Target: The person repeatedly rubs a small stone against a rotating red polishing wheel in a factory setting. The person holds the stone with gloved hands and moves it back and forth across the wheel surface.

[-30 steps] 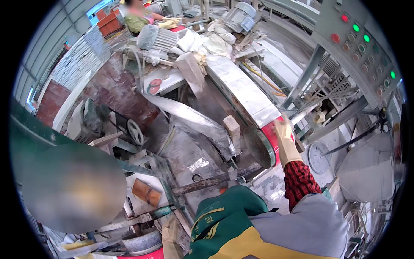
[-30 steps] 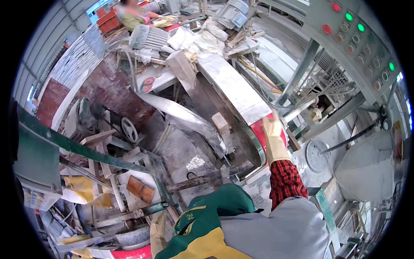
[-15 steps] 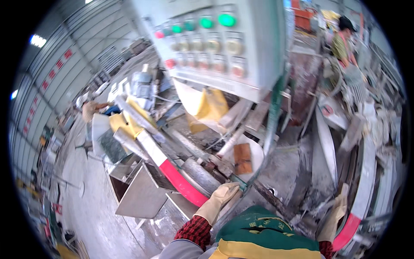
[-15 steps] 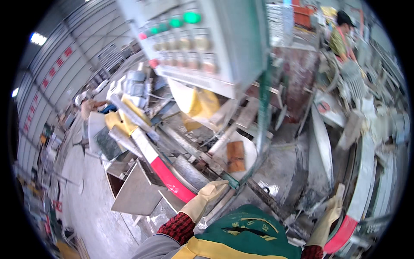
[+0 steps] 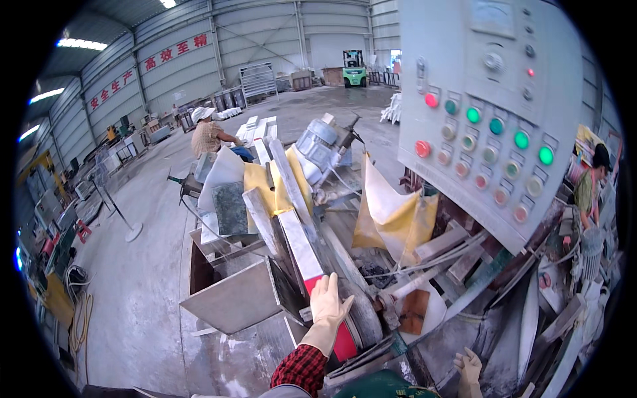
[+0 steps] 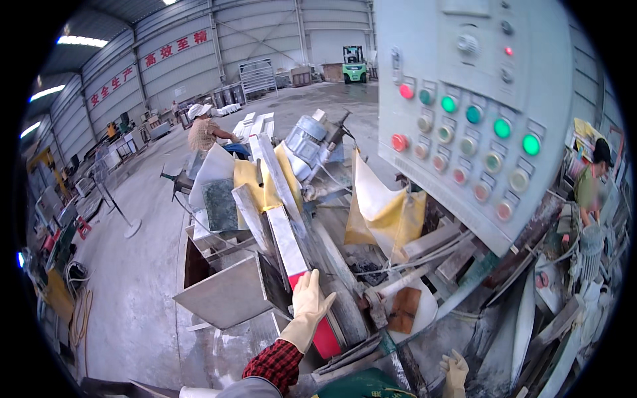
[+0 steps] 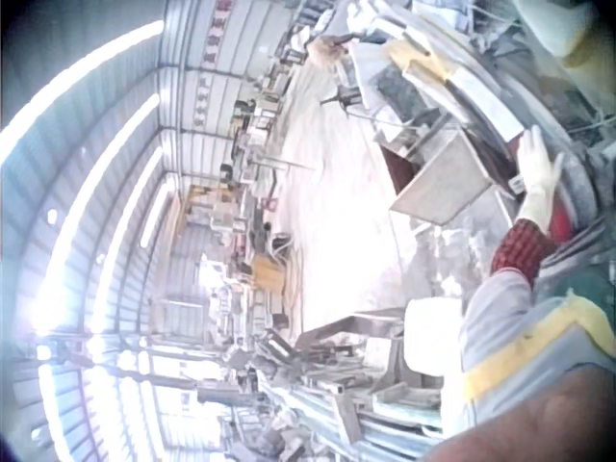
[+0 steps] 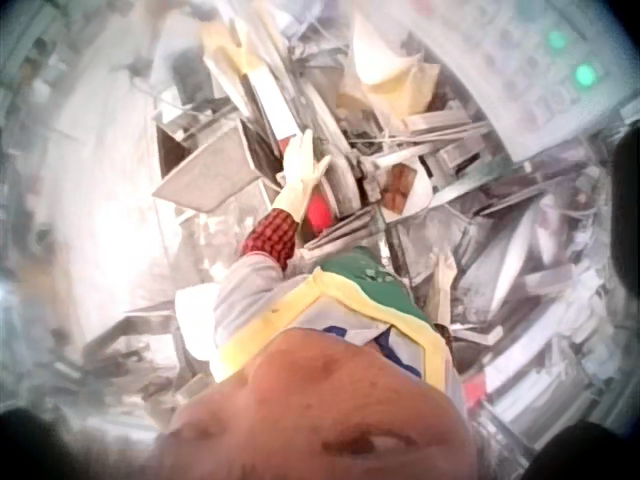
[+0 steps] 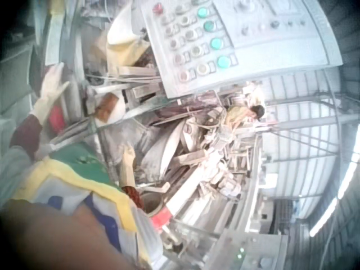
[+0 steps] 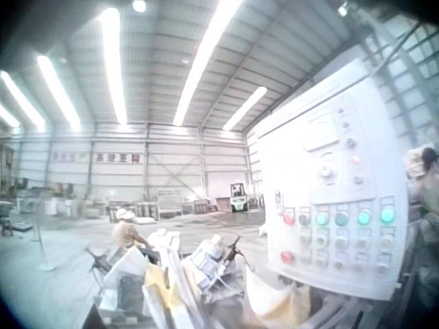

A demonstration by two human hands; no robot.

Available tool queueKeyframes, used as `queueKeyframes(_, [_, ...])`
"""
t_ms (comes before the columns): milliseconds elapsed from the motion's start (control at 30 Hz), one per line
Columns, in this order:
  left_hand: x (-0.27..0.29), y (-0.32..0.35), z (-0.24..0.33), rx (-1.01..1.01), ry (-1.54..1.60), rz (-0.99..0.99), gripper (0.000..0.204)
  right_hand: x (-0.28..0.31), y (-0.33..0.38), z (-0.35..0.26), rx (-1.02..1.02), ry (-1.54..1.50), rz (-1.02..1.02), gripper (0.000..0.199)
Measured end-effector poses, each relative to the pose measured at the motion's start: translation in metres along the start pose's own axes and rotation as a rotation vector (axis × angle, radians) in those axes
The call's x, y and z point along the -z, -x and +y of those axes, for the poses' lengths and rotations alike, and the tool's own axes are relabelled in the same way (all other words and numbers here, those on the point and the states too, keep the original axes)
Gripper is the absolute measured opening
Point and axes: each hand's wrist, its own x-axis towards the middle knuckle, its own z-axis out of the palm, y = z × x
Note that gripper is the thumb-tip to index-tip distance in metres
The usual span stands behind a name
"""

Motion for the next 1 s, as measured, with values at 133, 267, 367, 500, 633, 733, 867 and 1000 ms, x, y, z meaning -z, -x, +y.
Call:
queueKeyframes(133, [0.012, -0.032, -0.011, 0.254, -0.150, -0.239, 0.098, -0.018, 0.010, -0.001, 0.034, 0.104, -0.136, 0.042])
queueKeyframes(267, [-0.012, -0.059, -0.026, 0.267, -0.222, -0.298, 0.097, -0.002, 0.009, 0.035, 0.156, 0.353, -0.144, 0.036])
queueKeyframes(367, [-0.021, -0.065, -0.041, 0.249, -0.293, -0.334, 0.086, 0.008, 0.024, 0.048, 0.032, 0.342, -0.265, 0.026])
queueKeyframes(500, [-0.041, -0.061, -0.050, 0.235, -0.324, -0.210, 0.067, -0.007, 0.042, 0.040, 0.134, 0.655, -0.248, 0.019])
queueKeyframes(633, [-0.038, -0.061, -0.048, 0.235, -0.246, -0.179, 0.059, -0.014, 0.048, 0.051, -0.092, 0.248, -0.228, 0.025])
queueKeyframes(733, [-0.032, -0.065, -0.050, 0.201, -0.220, -0.159, 0.064, -0.014, 0.039, 0.053, -0.113, 0.410, -0.238, 0.028])
queueKeyframes(867, [-0.018, -0.069, -0.064, 0.224, -0.195, -0.271, 0.072, -0.088, 0.093, -0.048, -0.155, 0.397, -0.250, 0.026])
queueKeyframes(1000, [-0.026, -0.062, -0.064, 0.200, -0.279, -0.229, 0.073, -0.083, 0.087, -0.044, -0.300, 0.342, -0.191, 0.023])
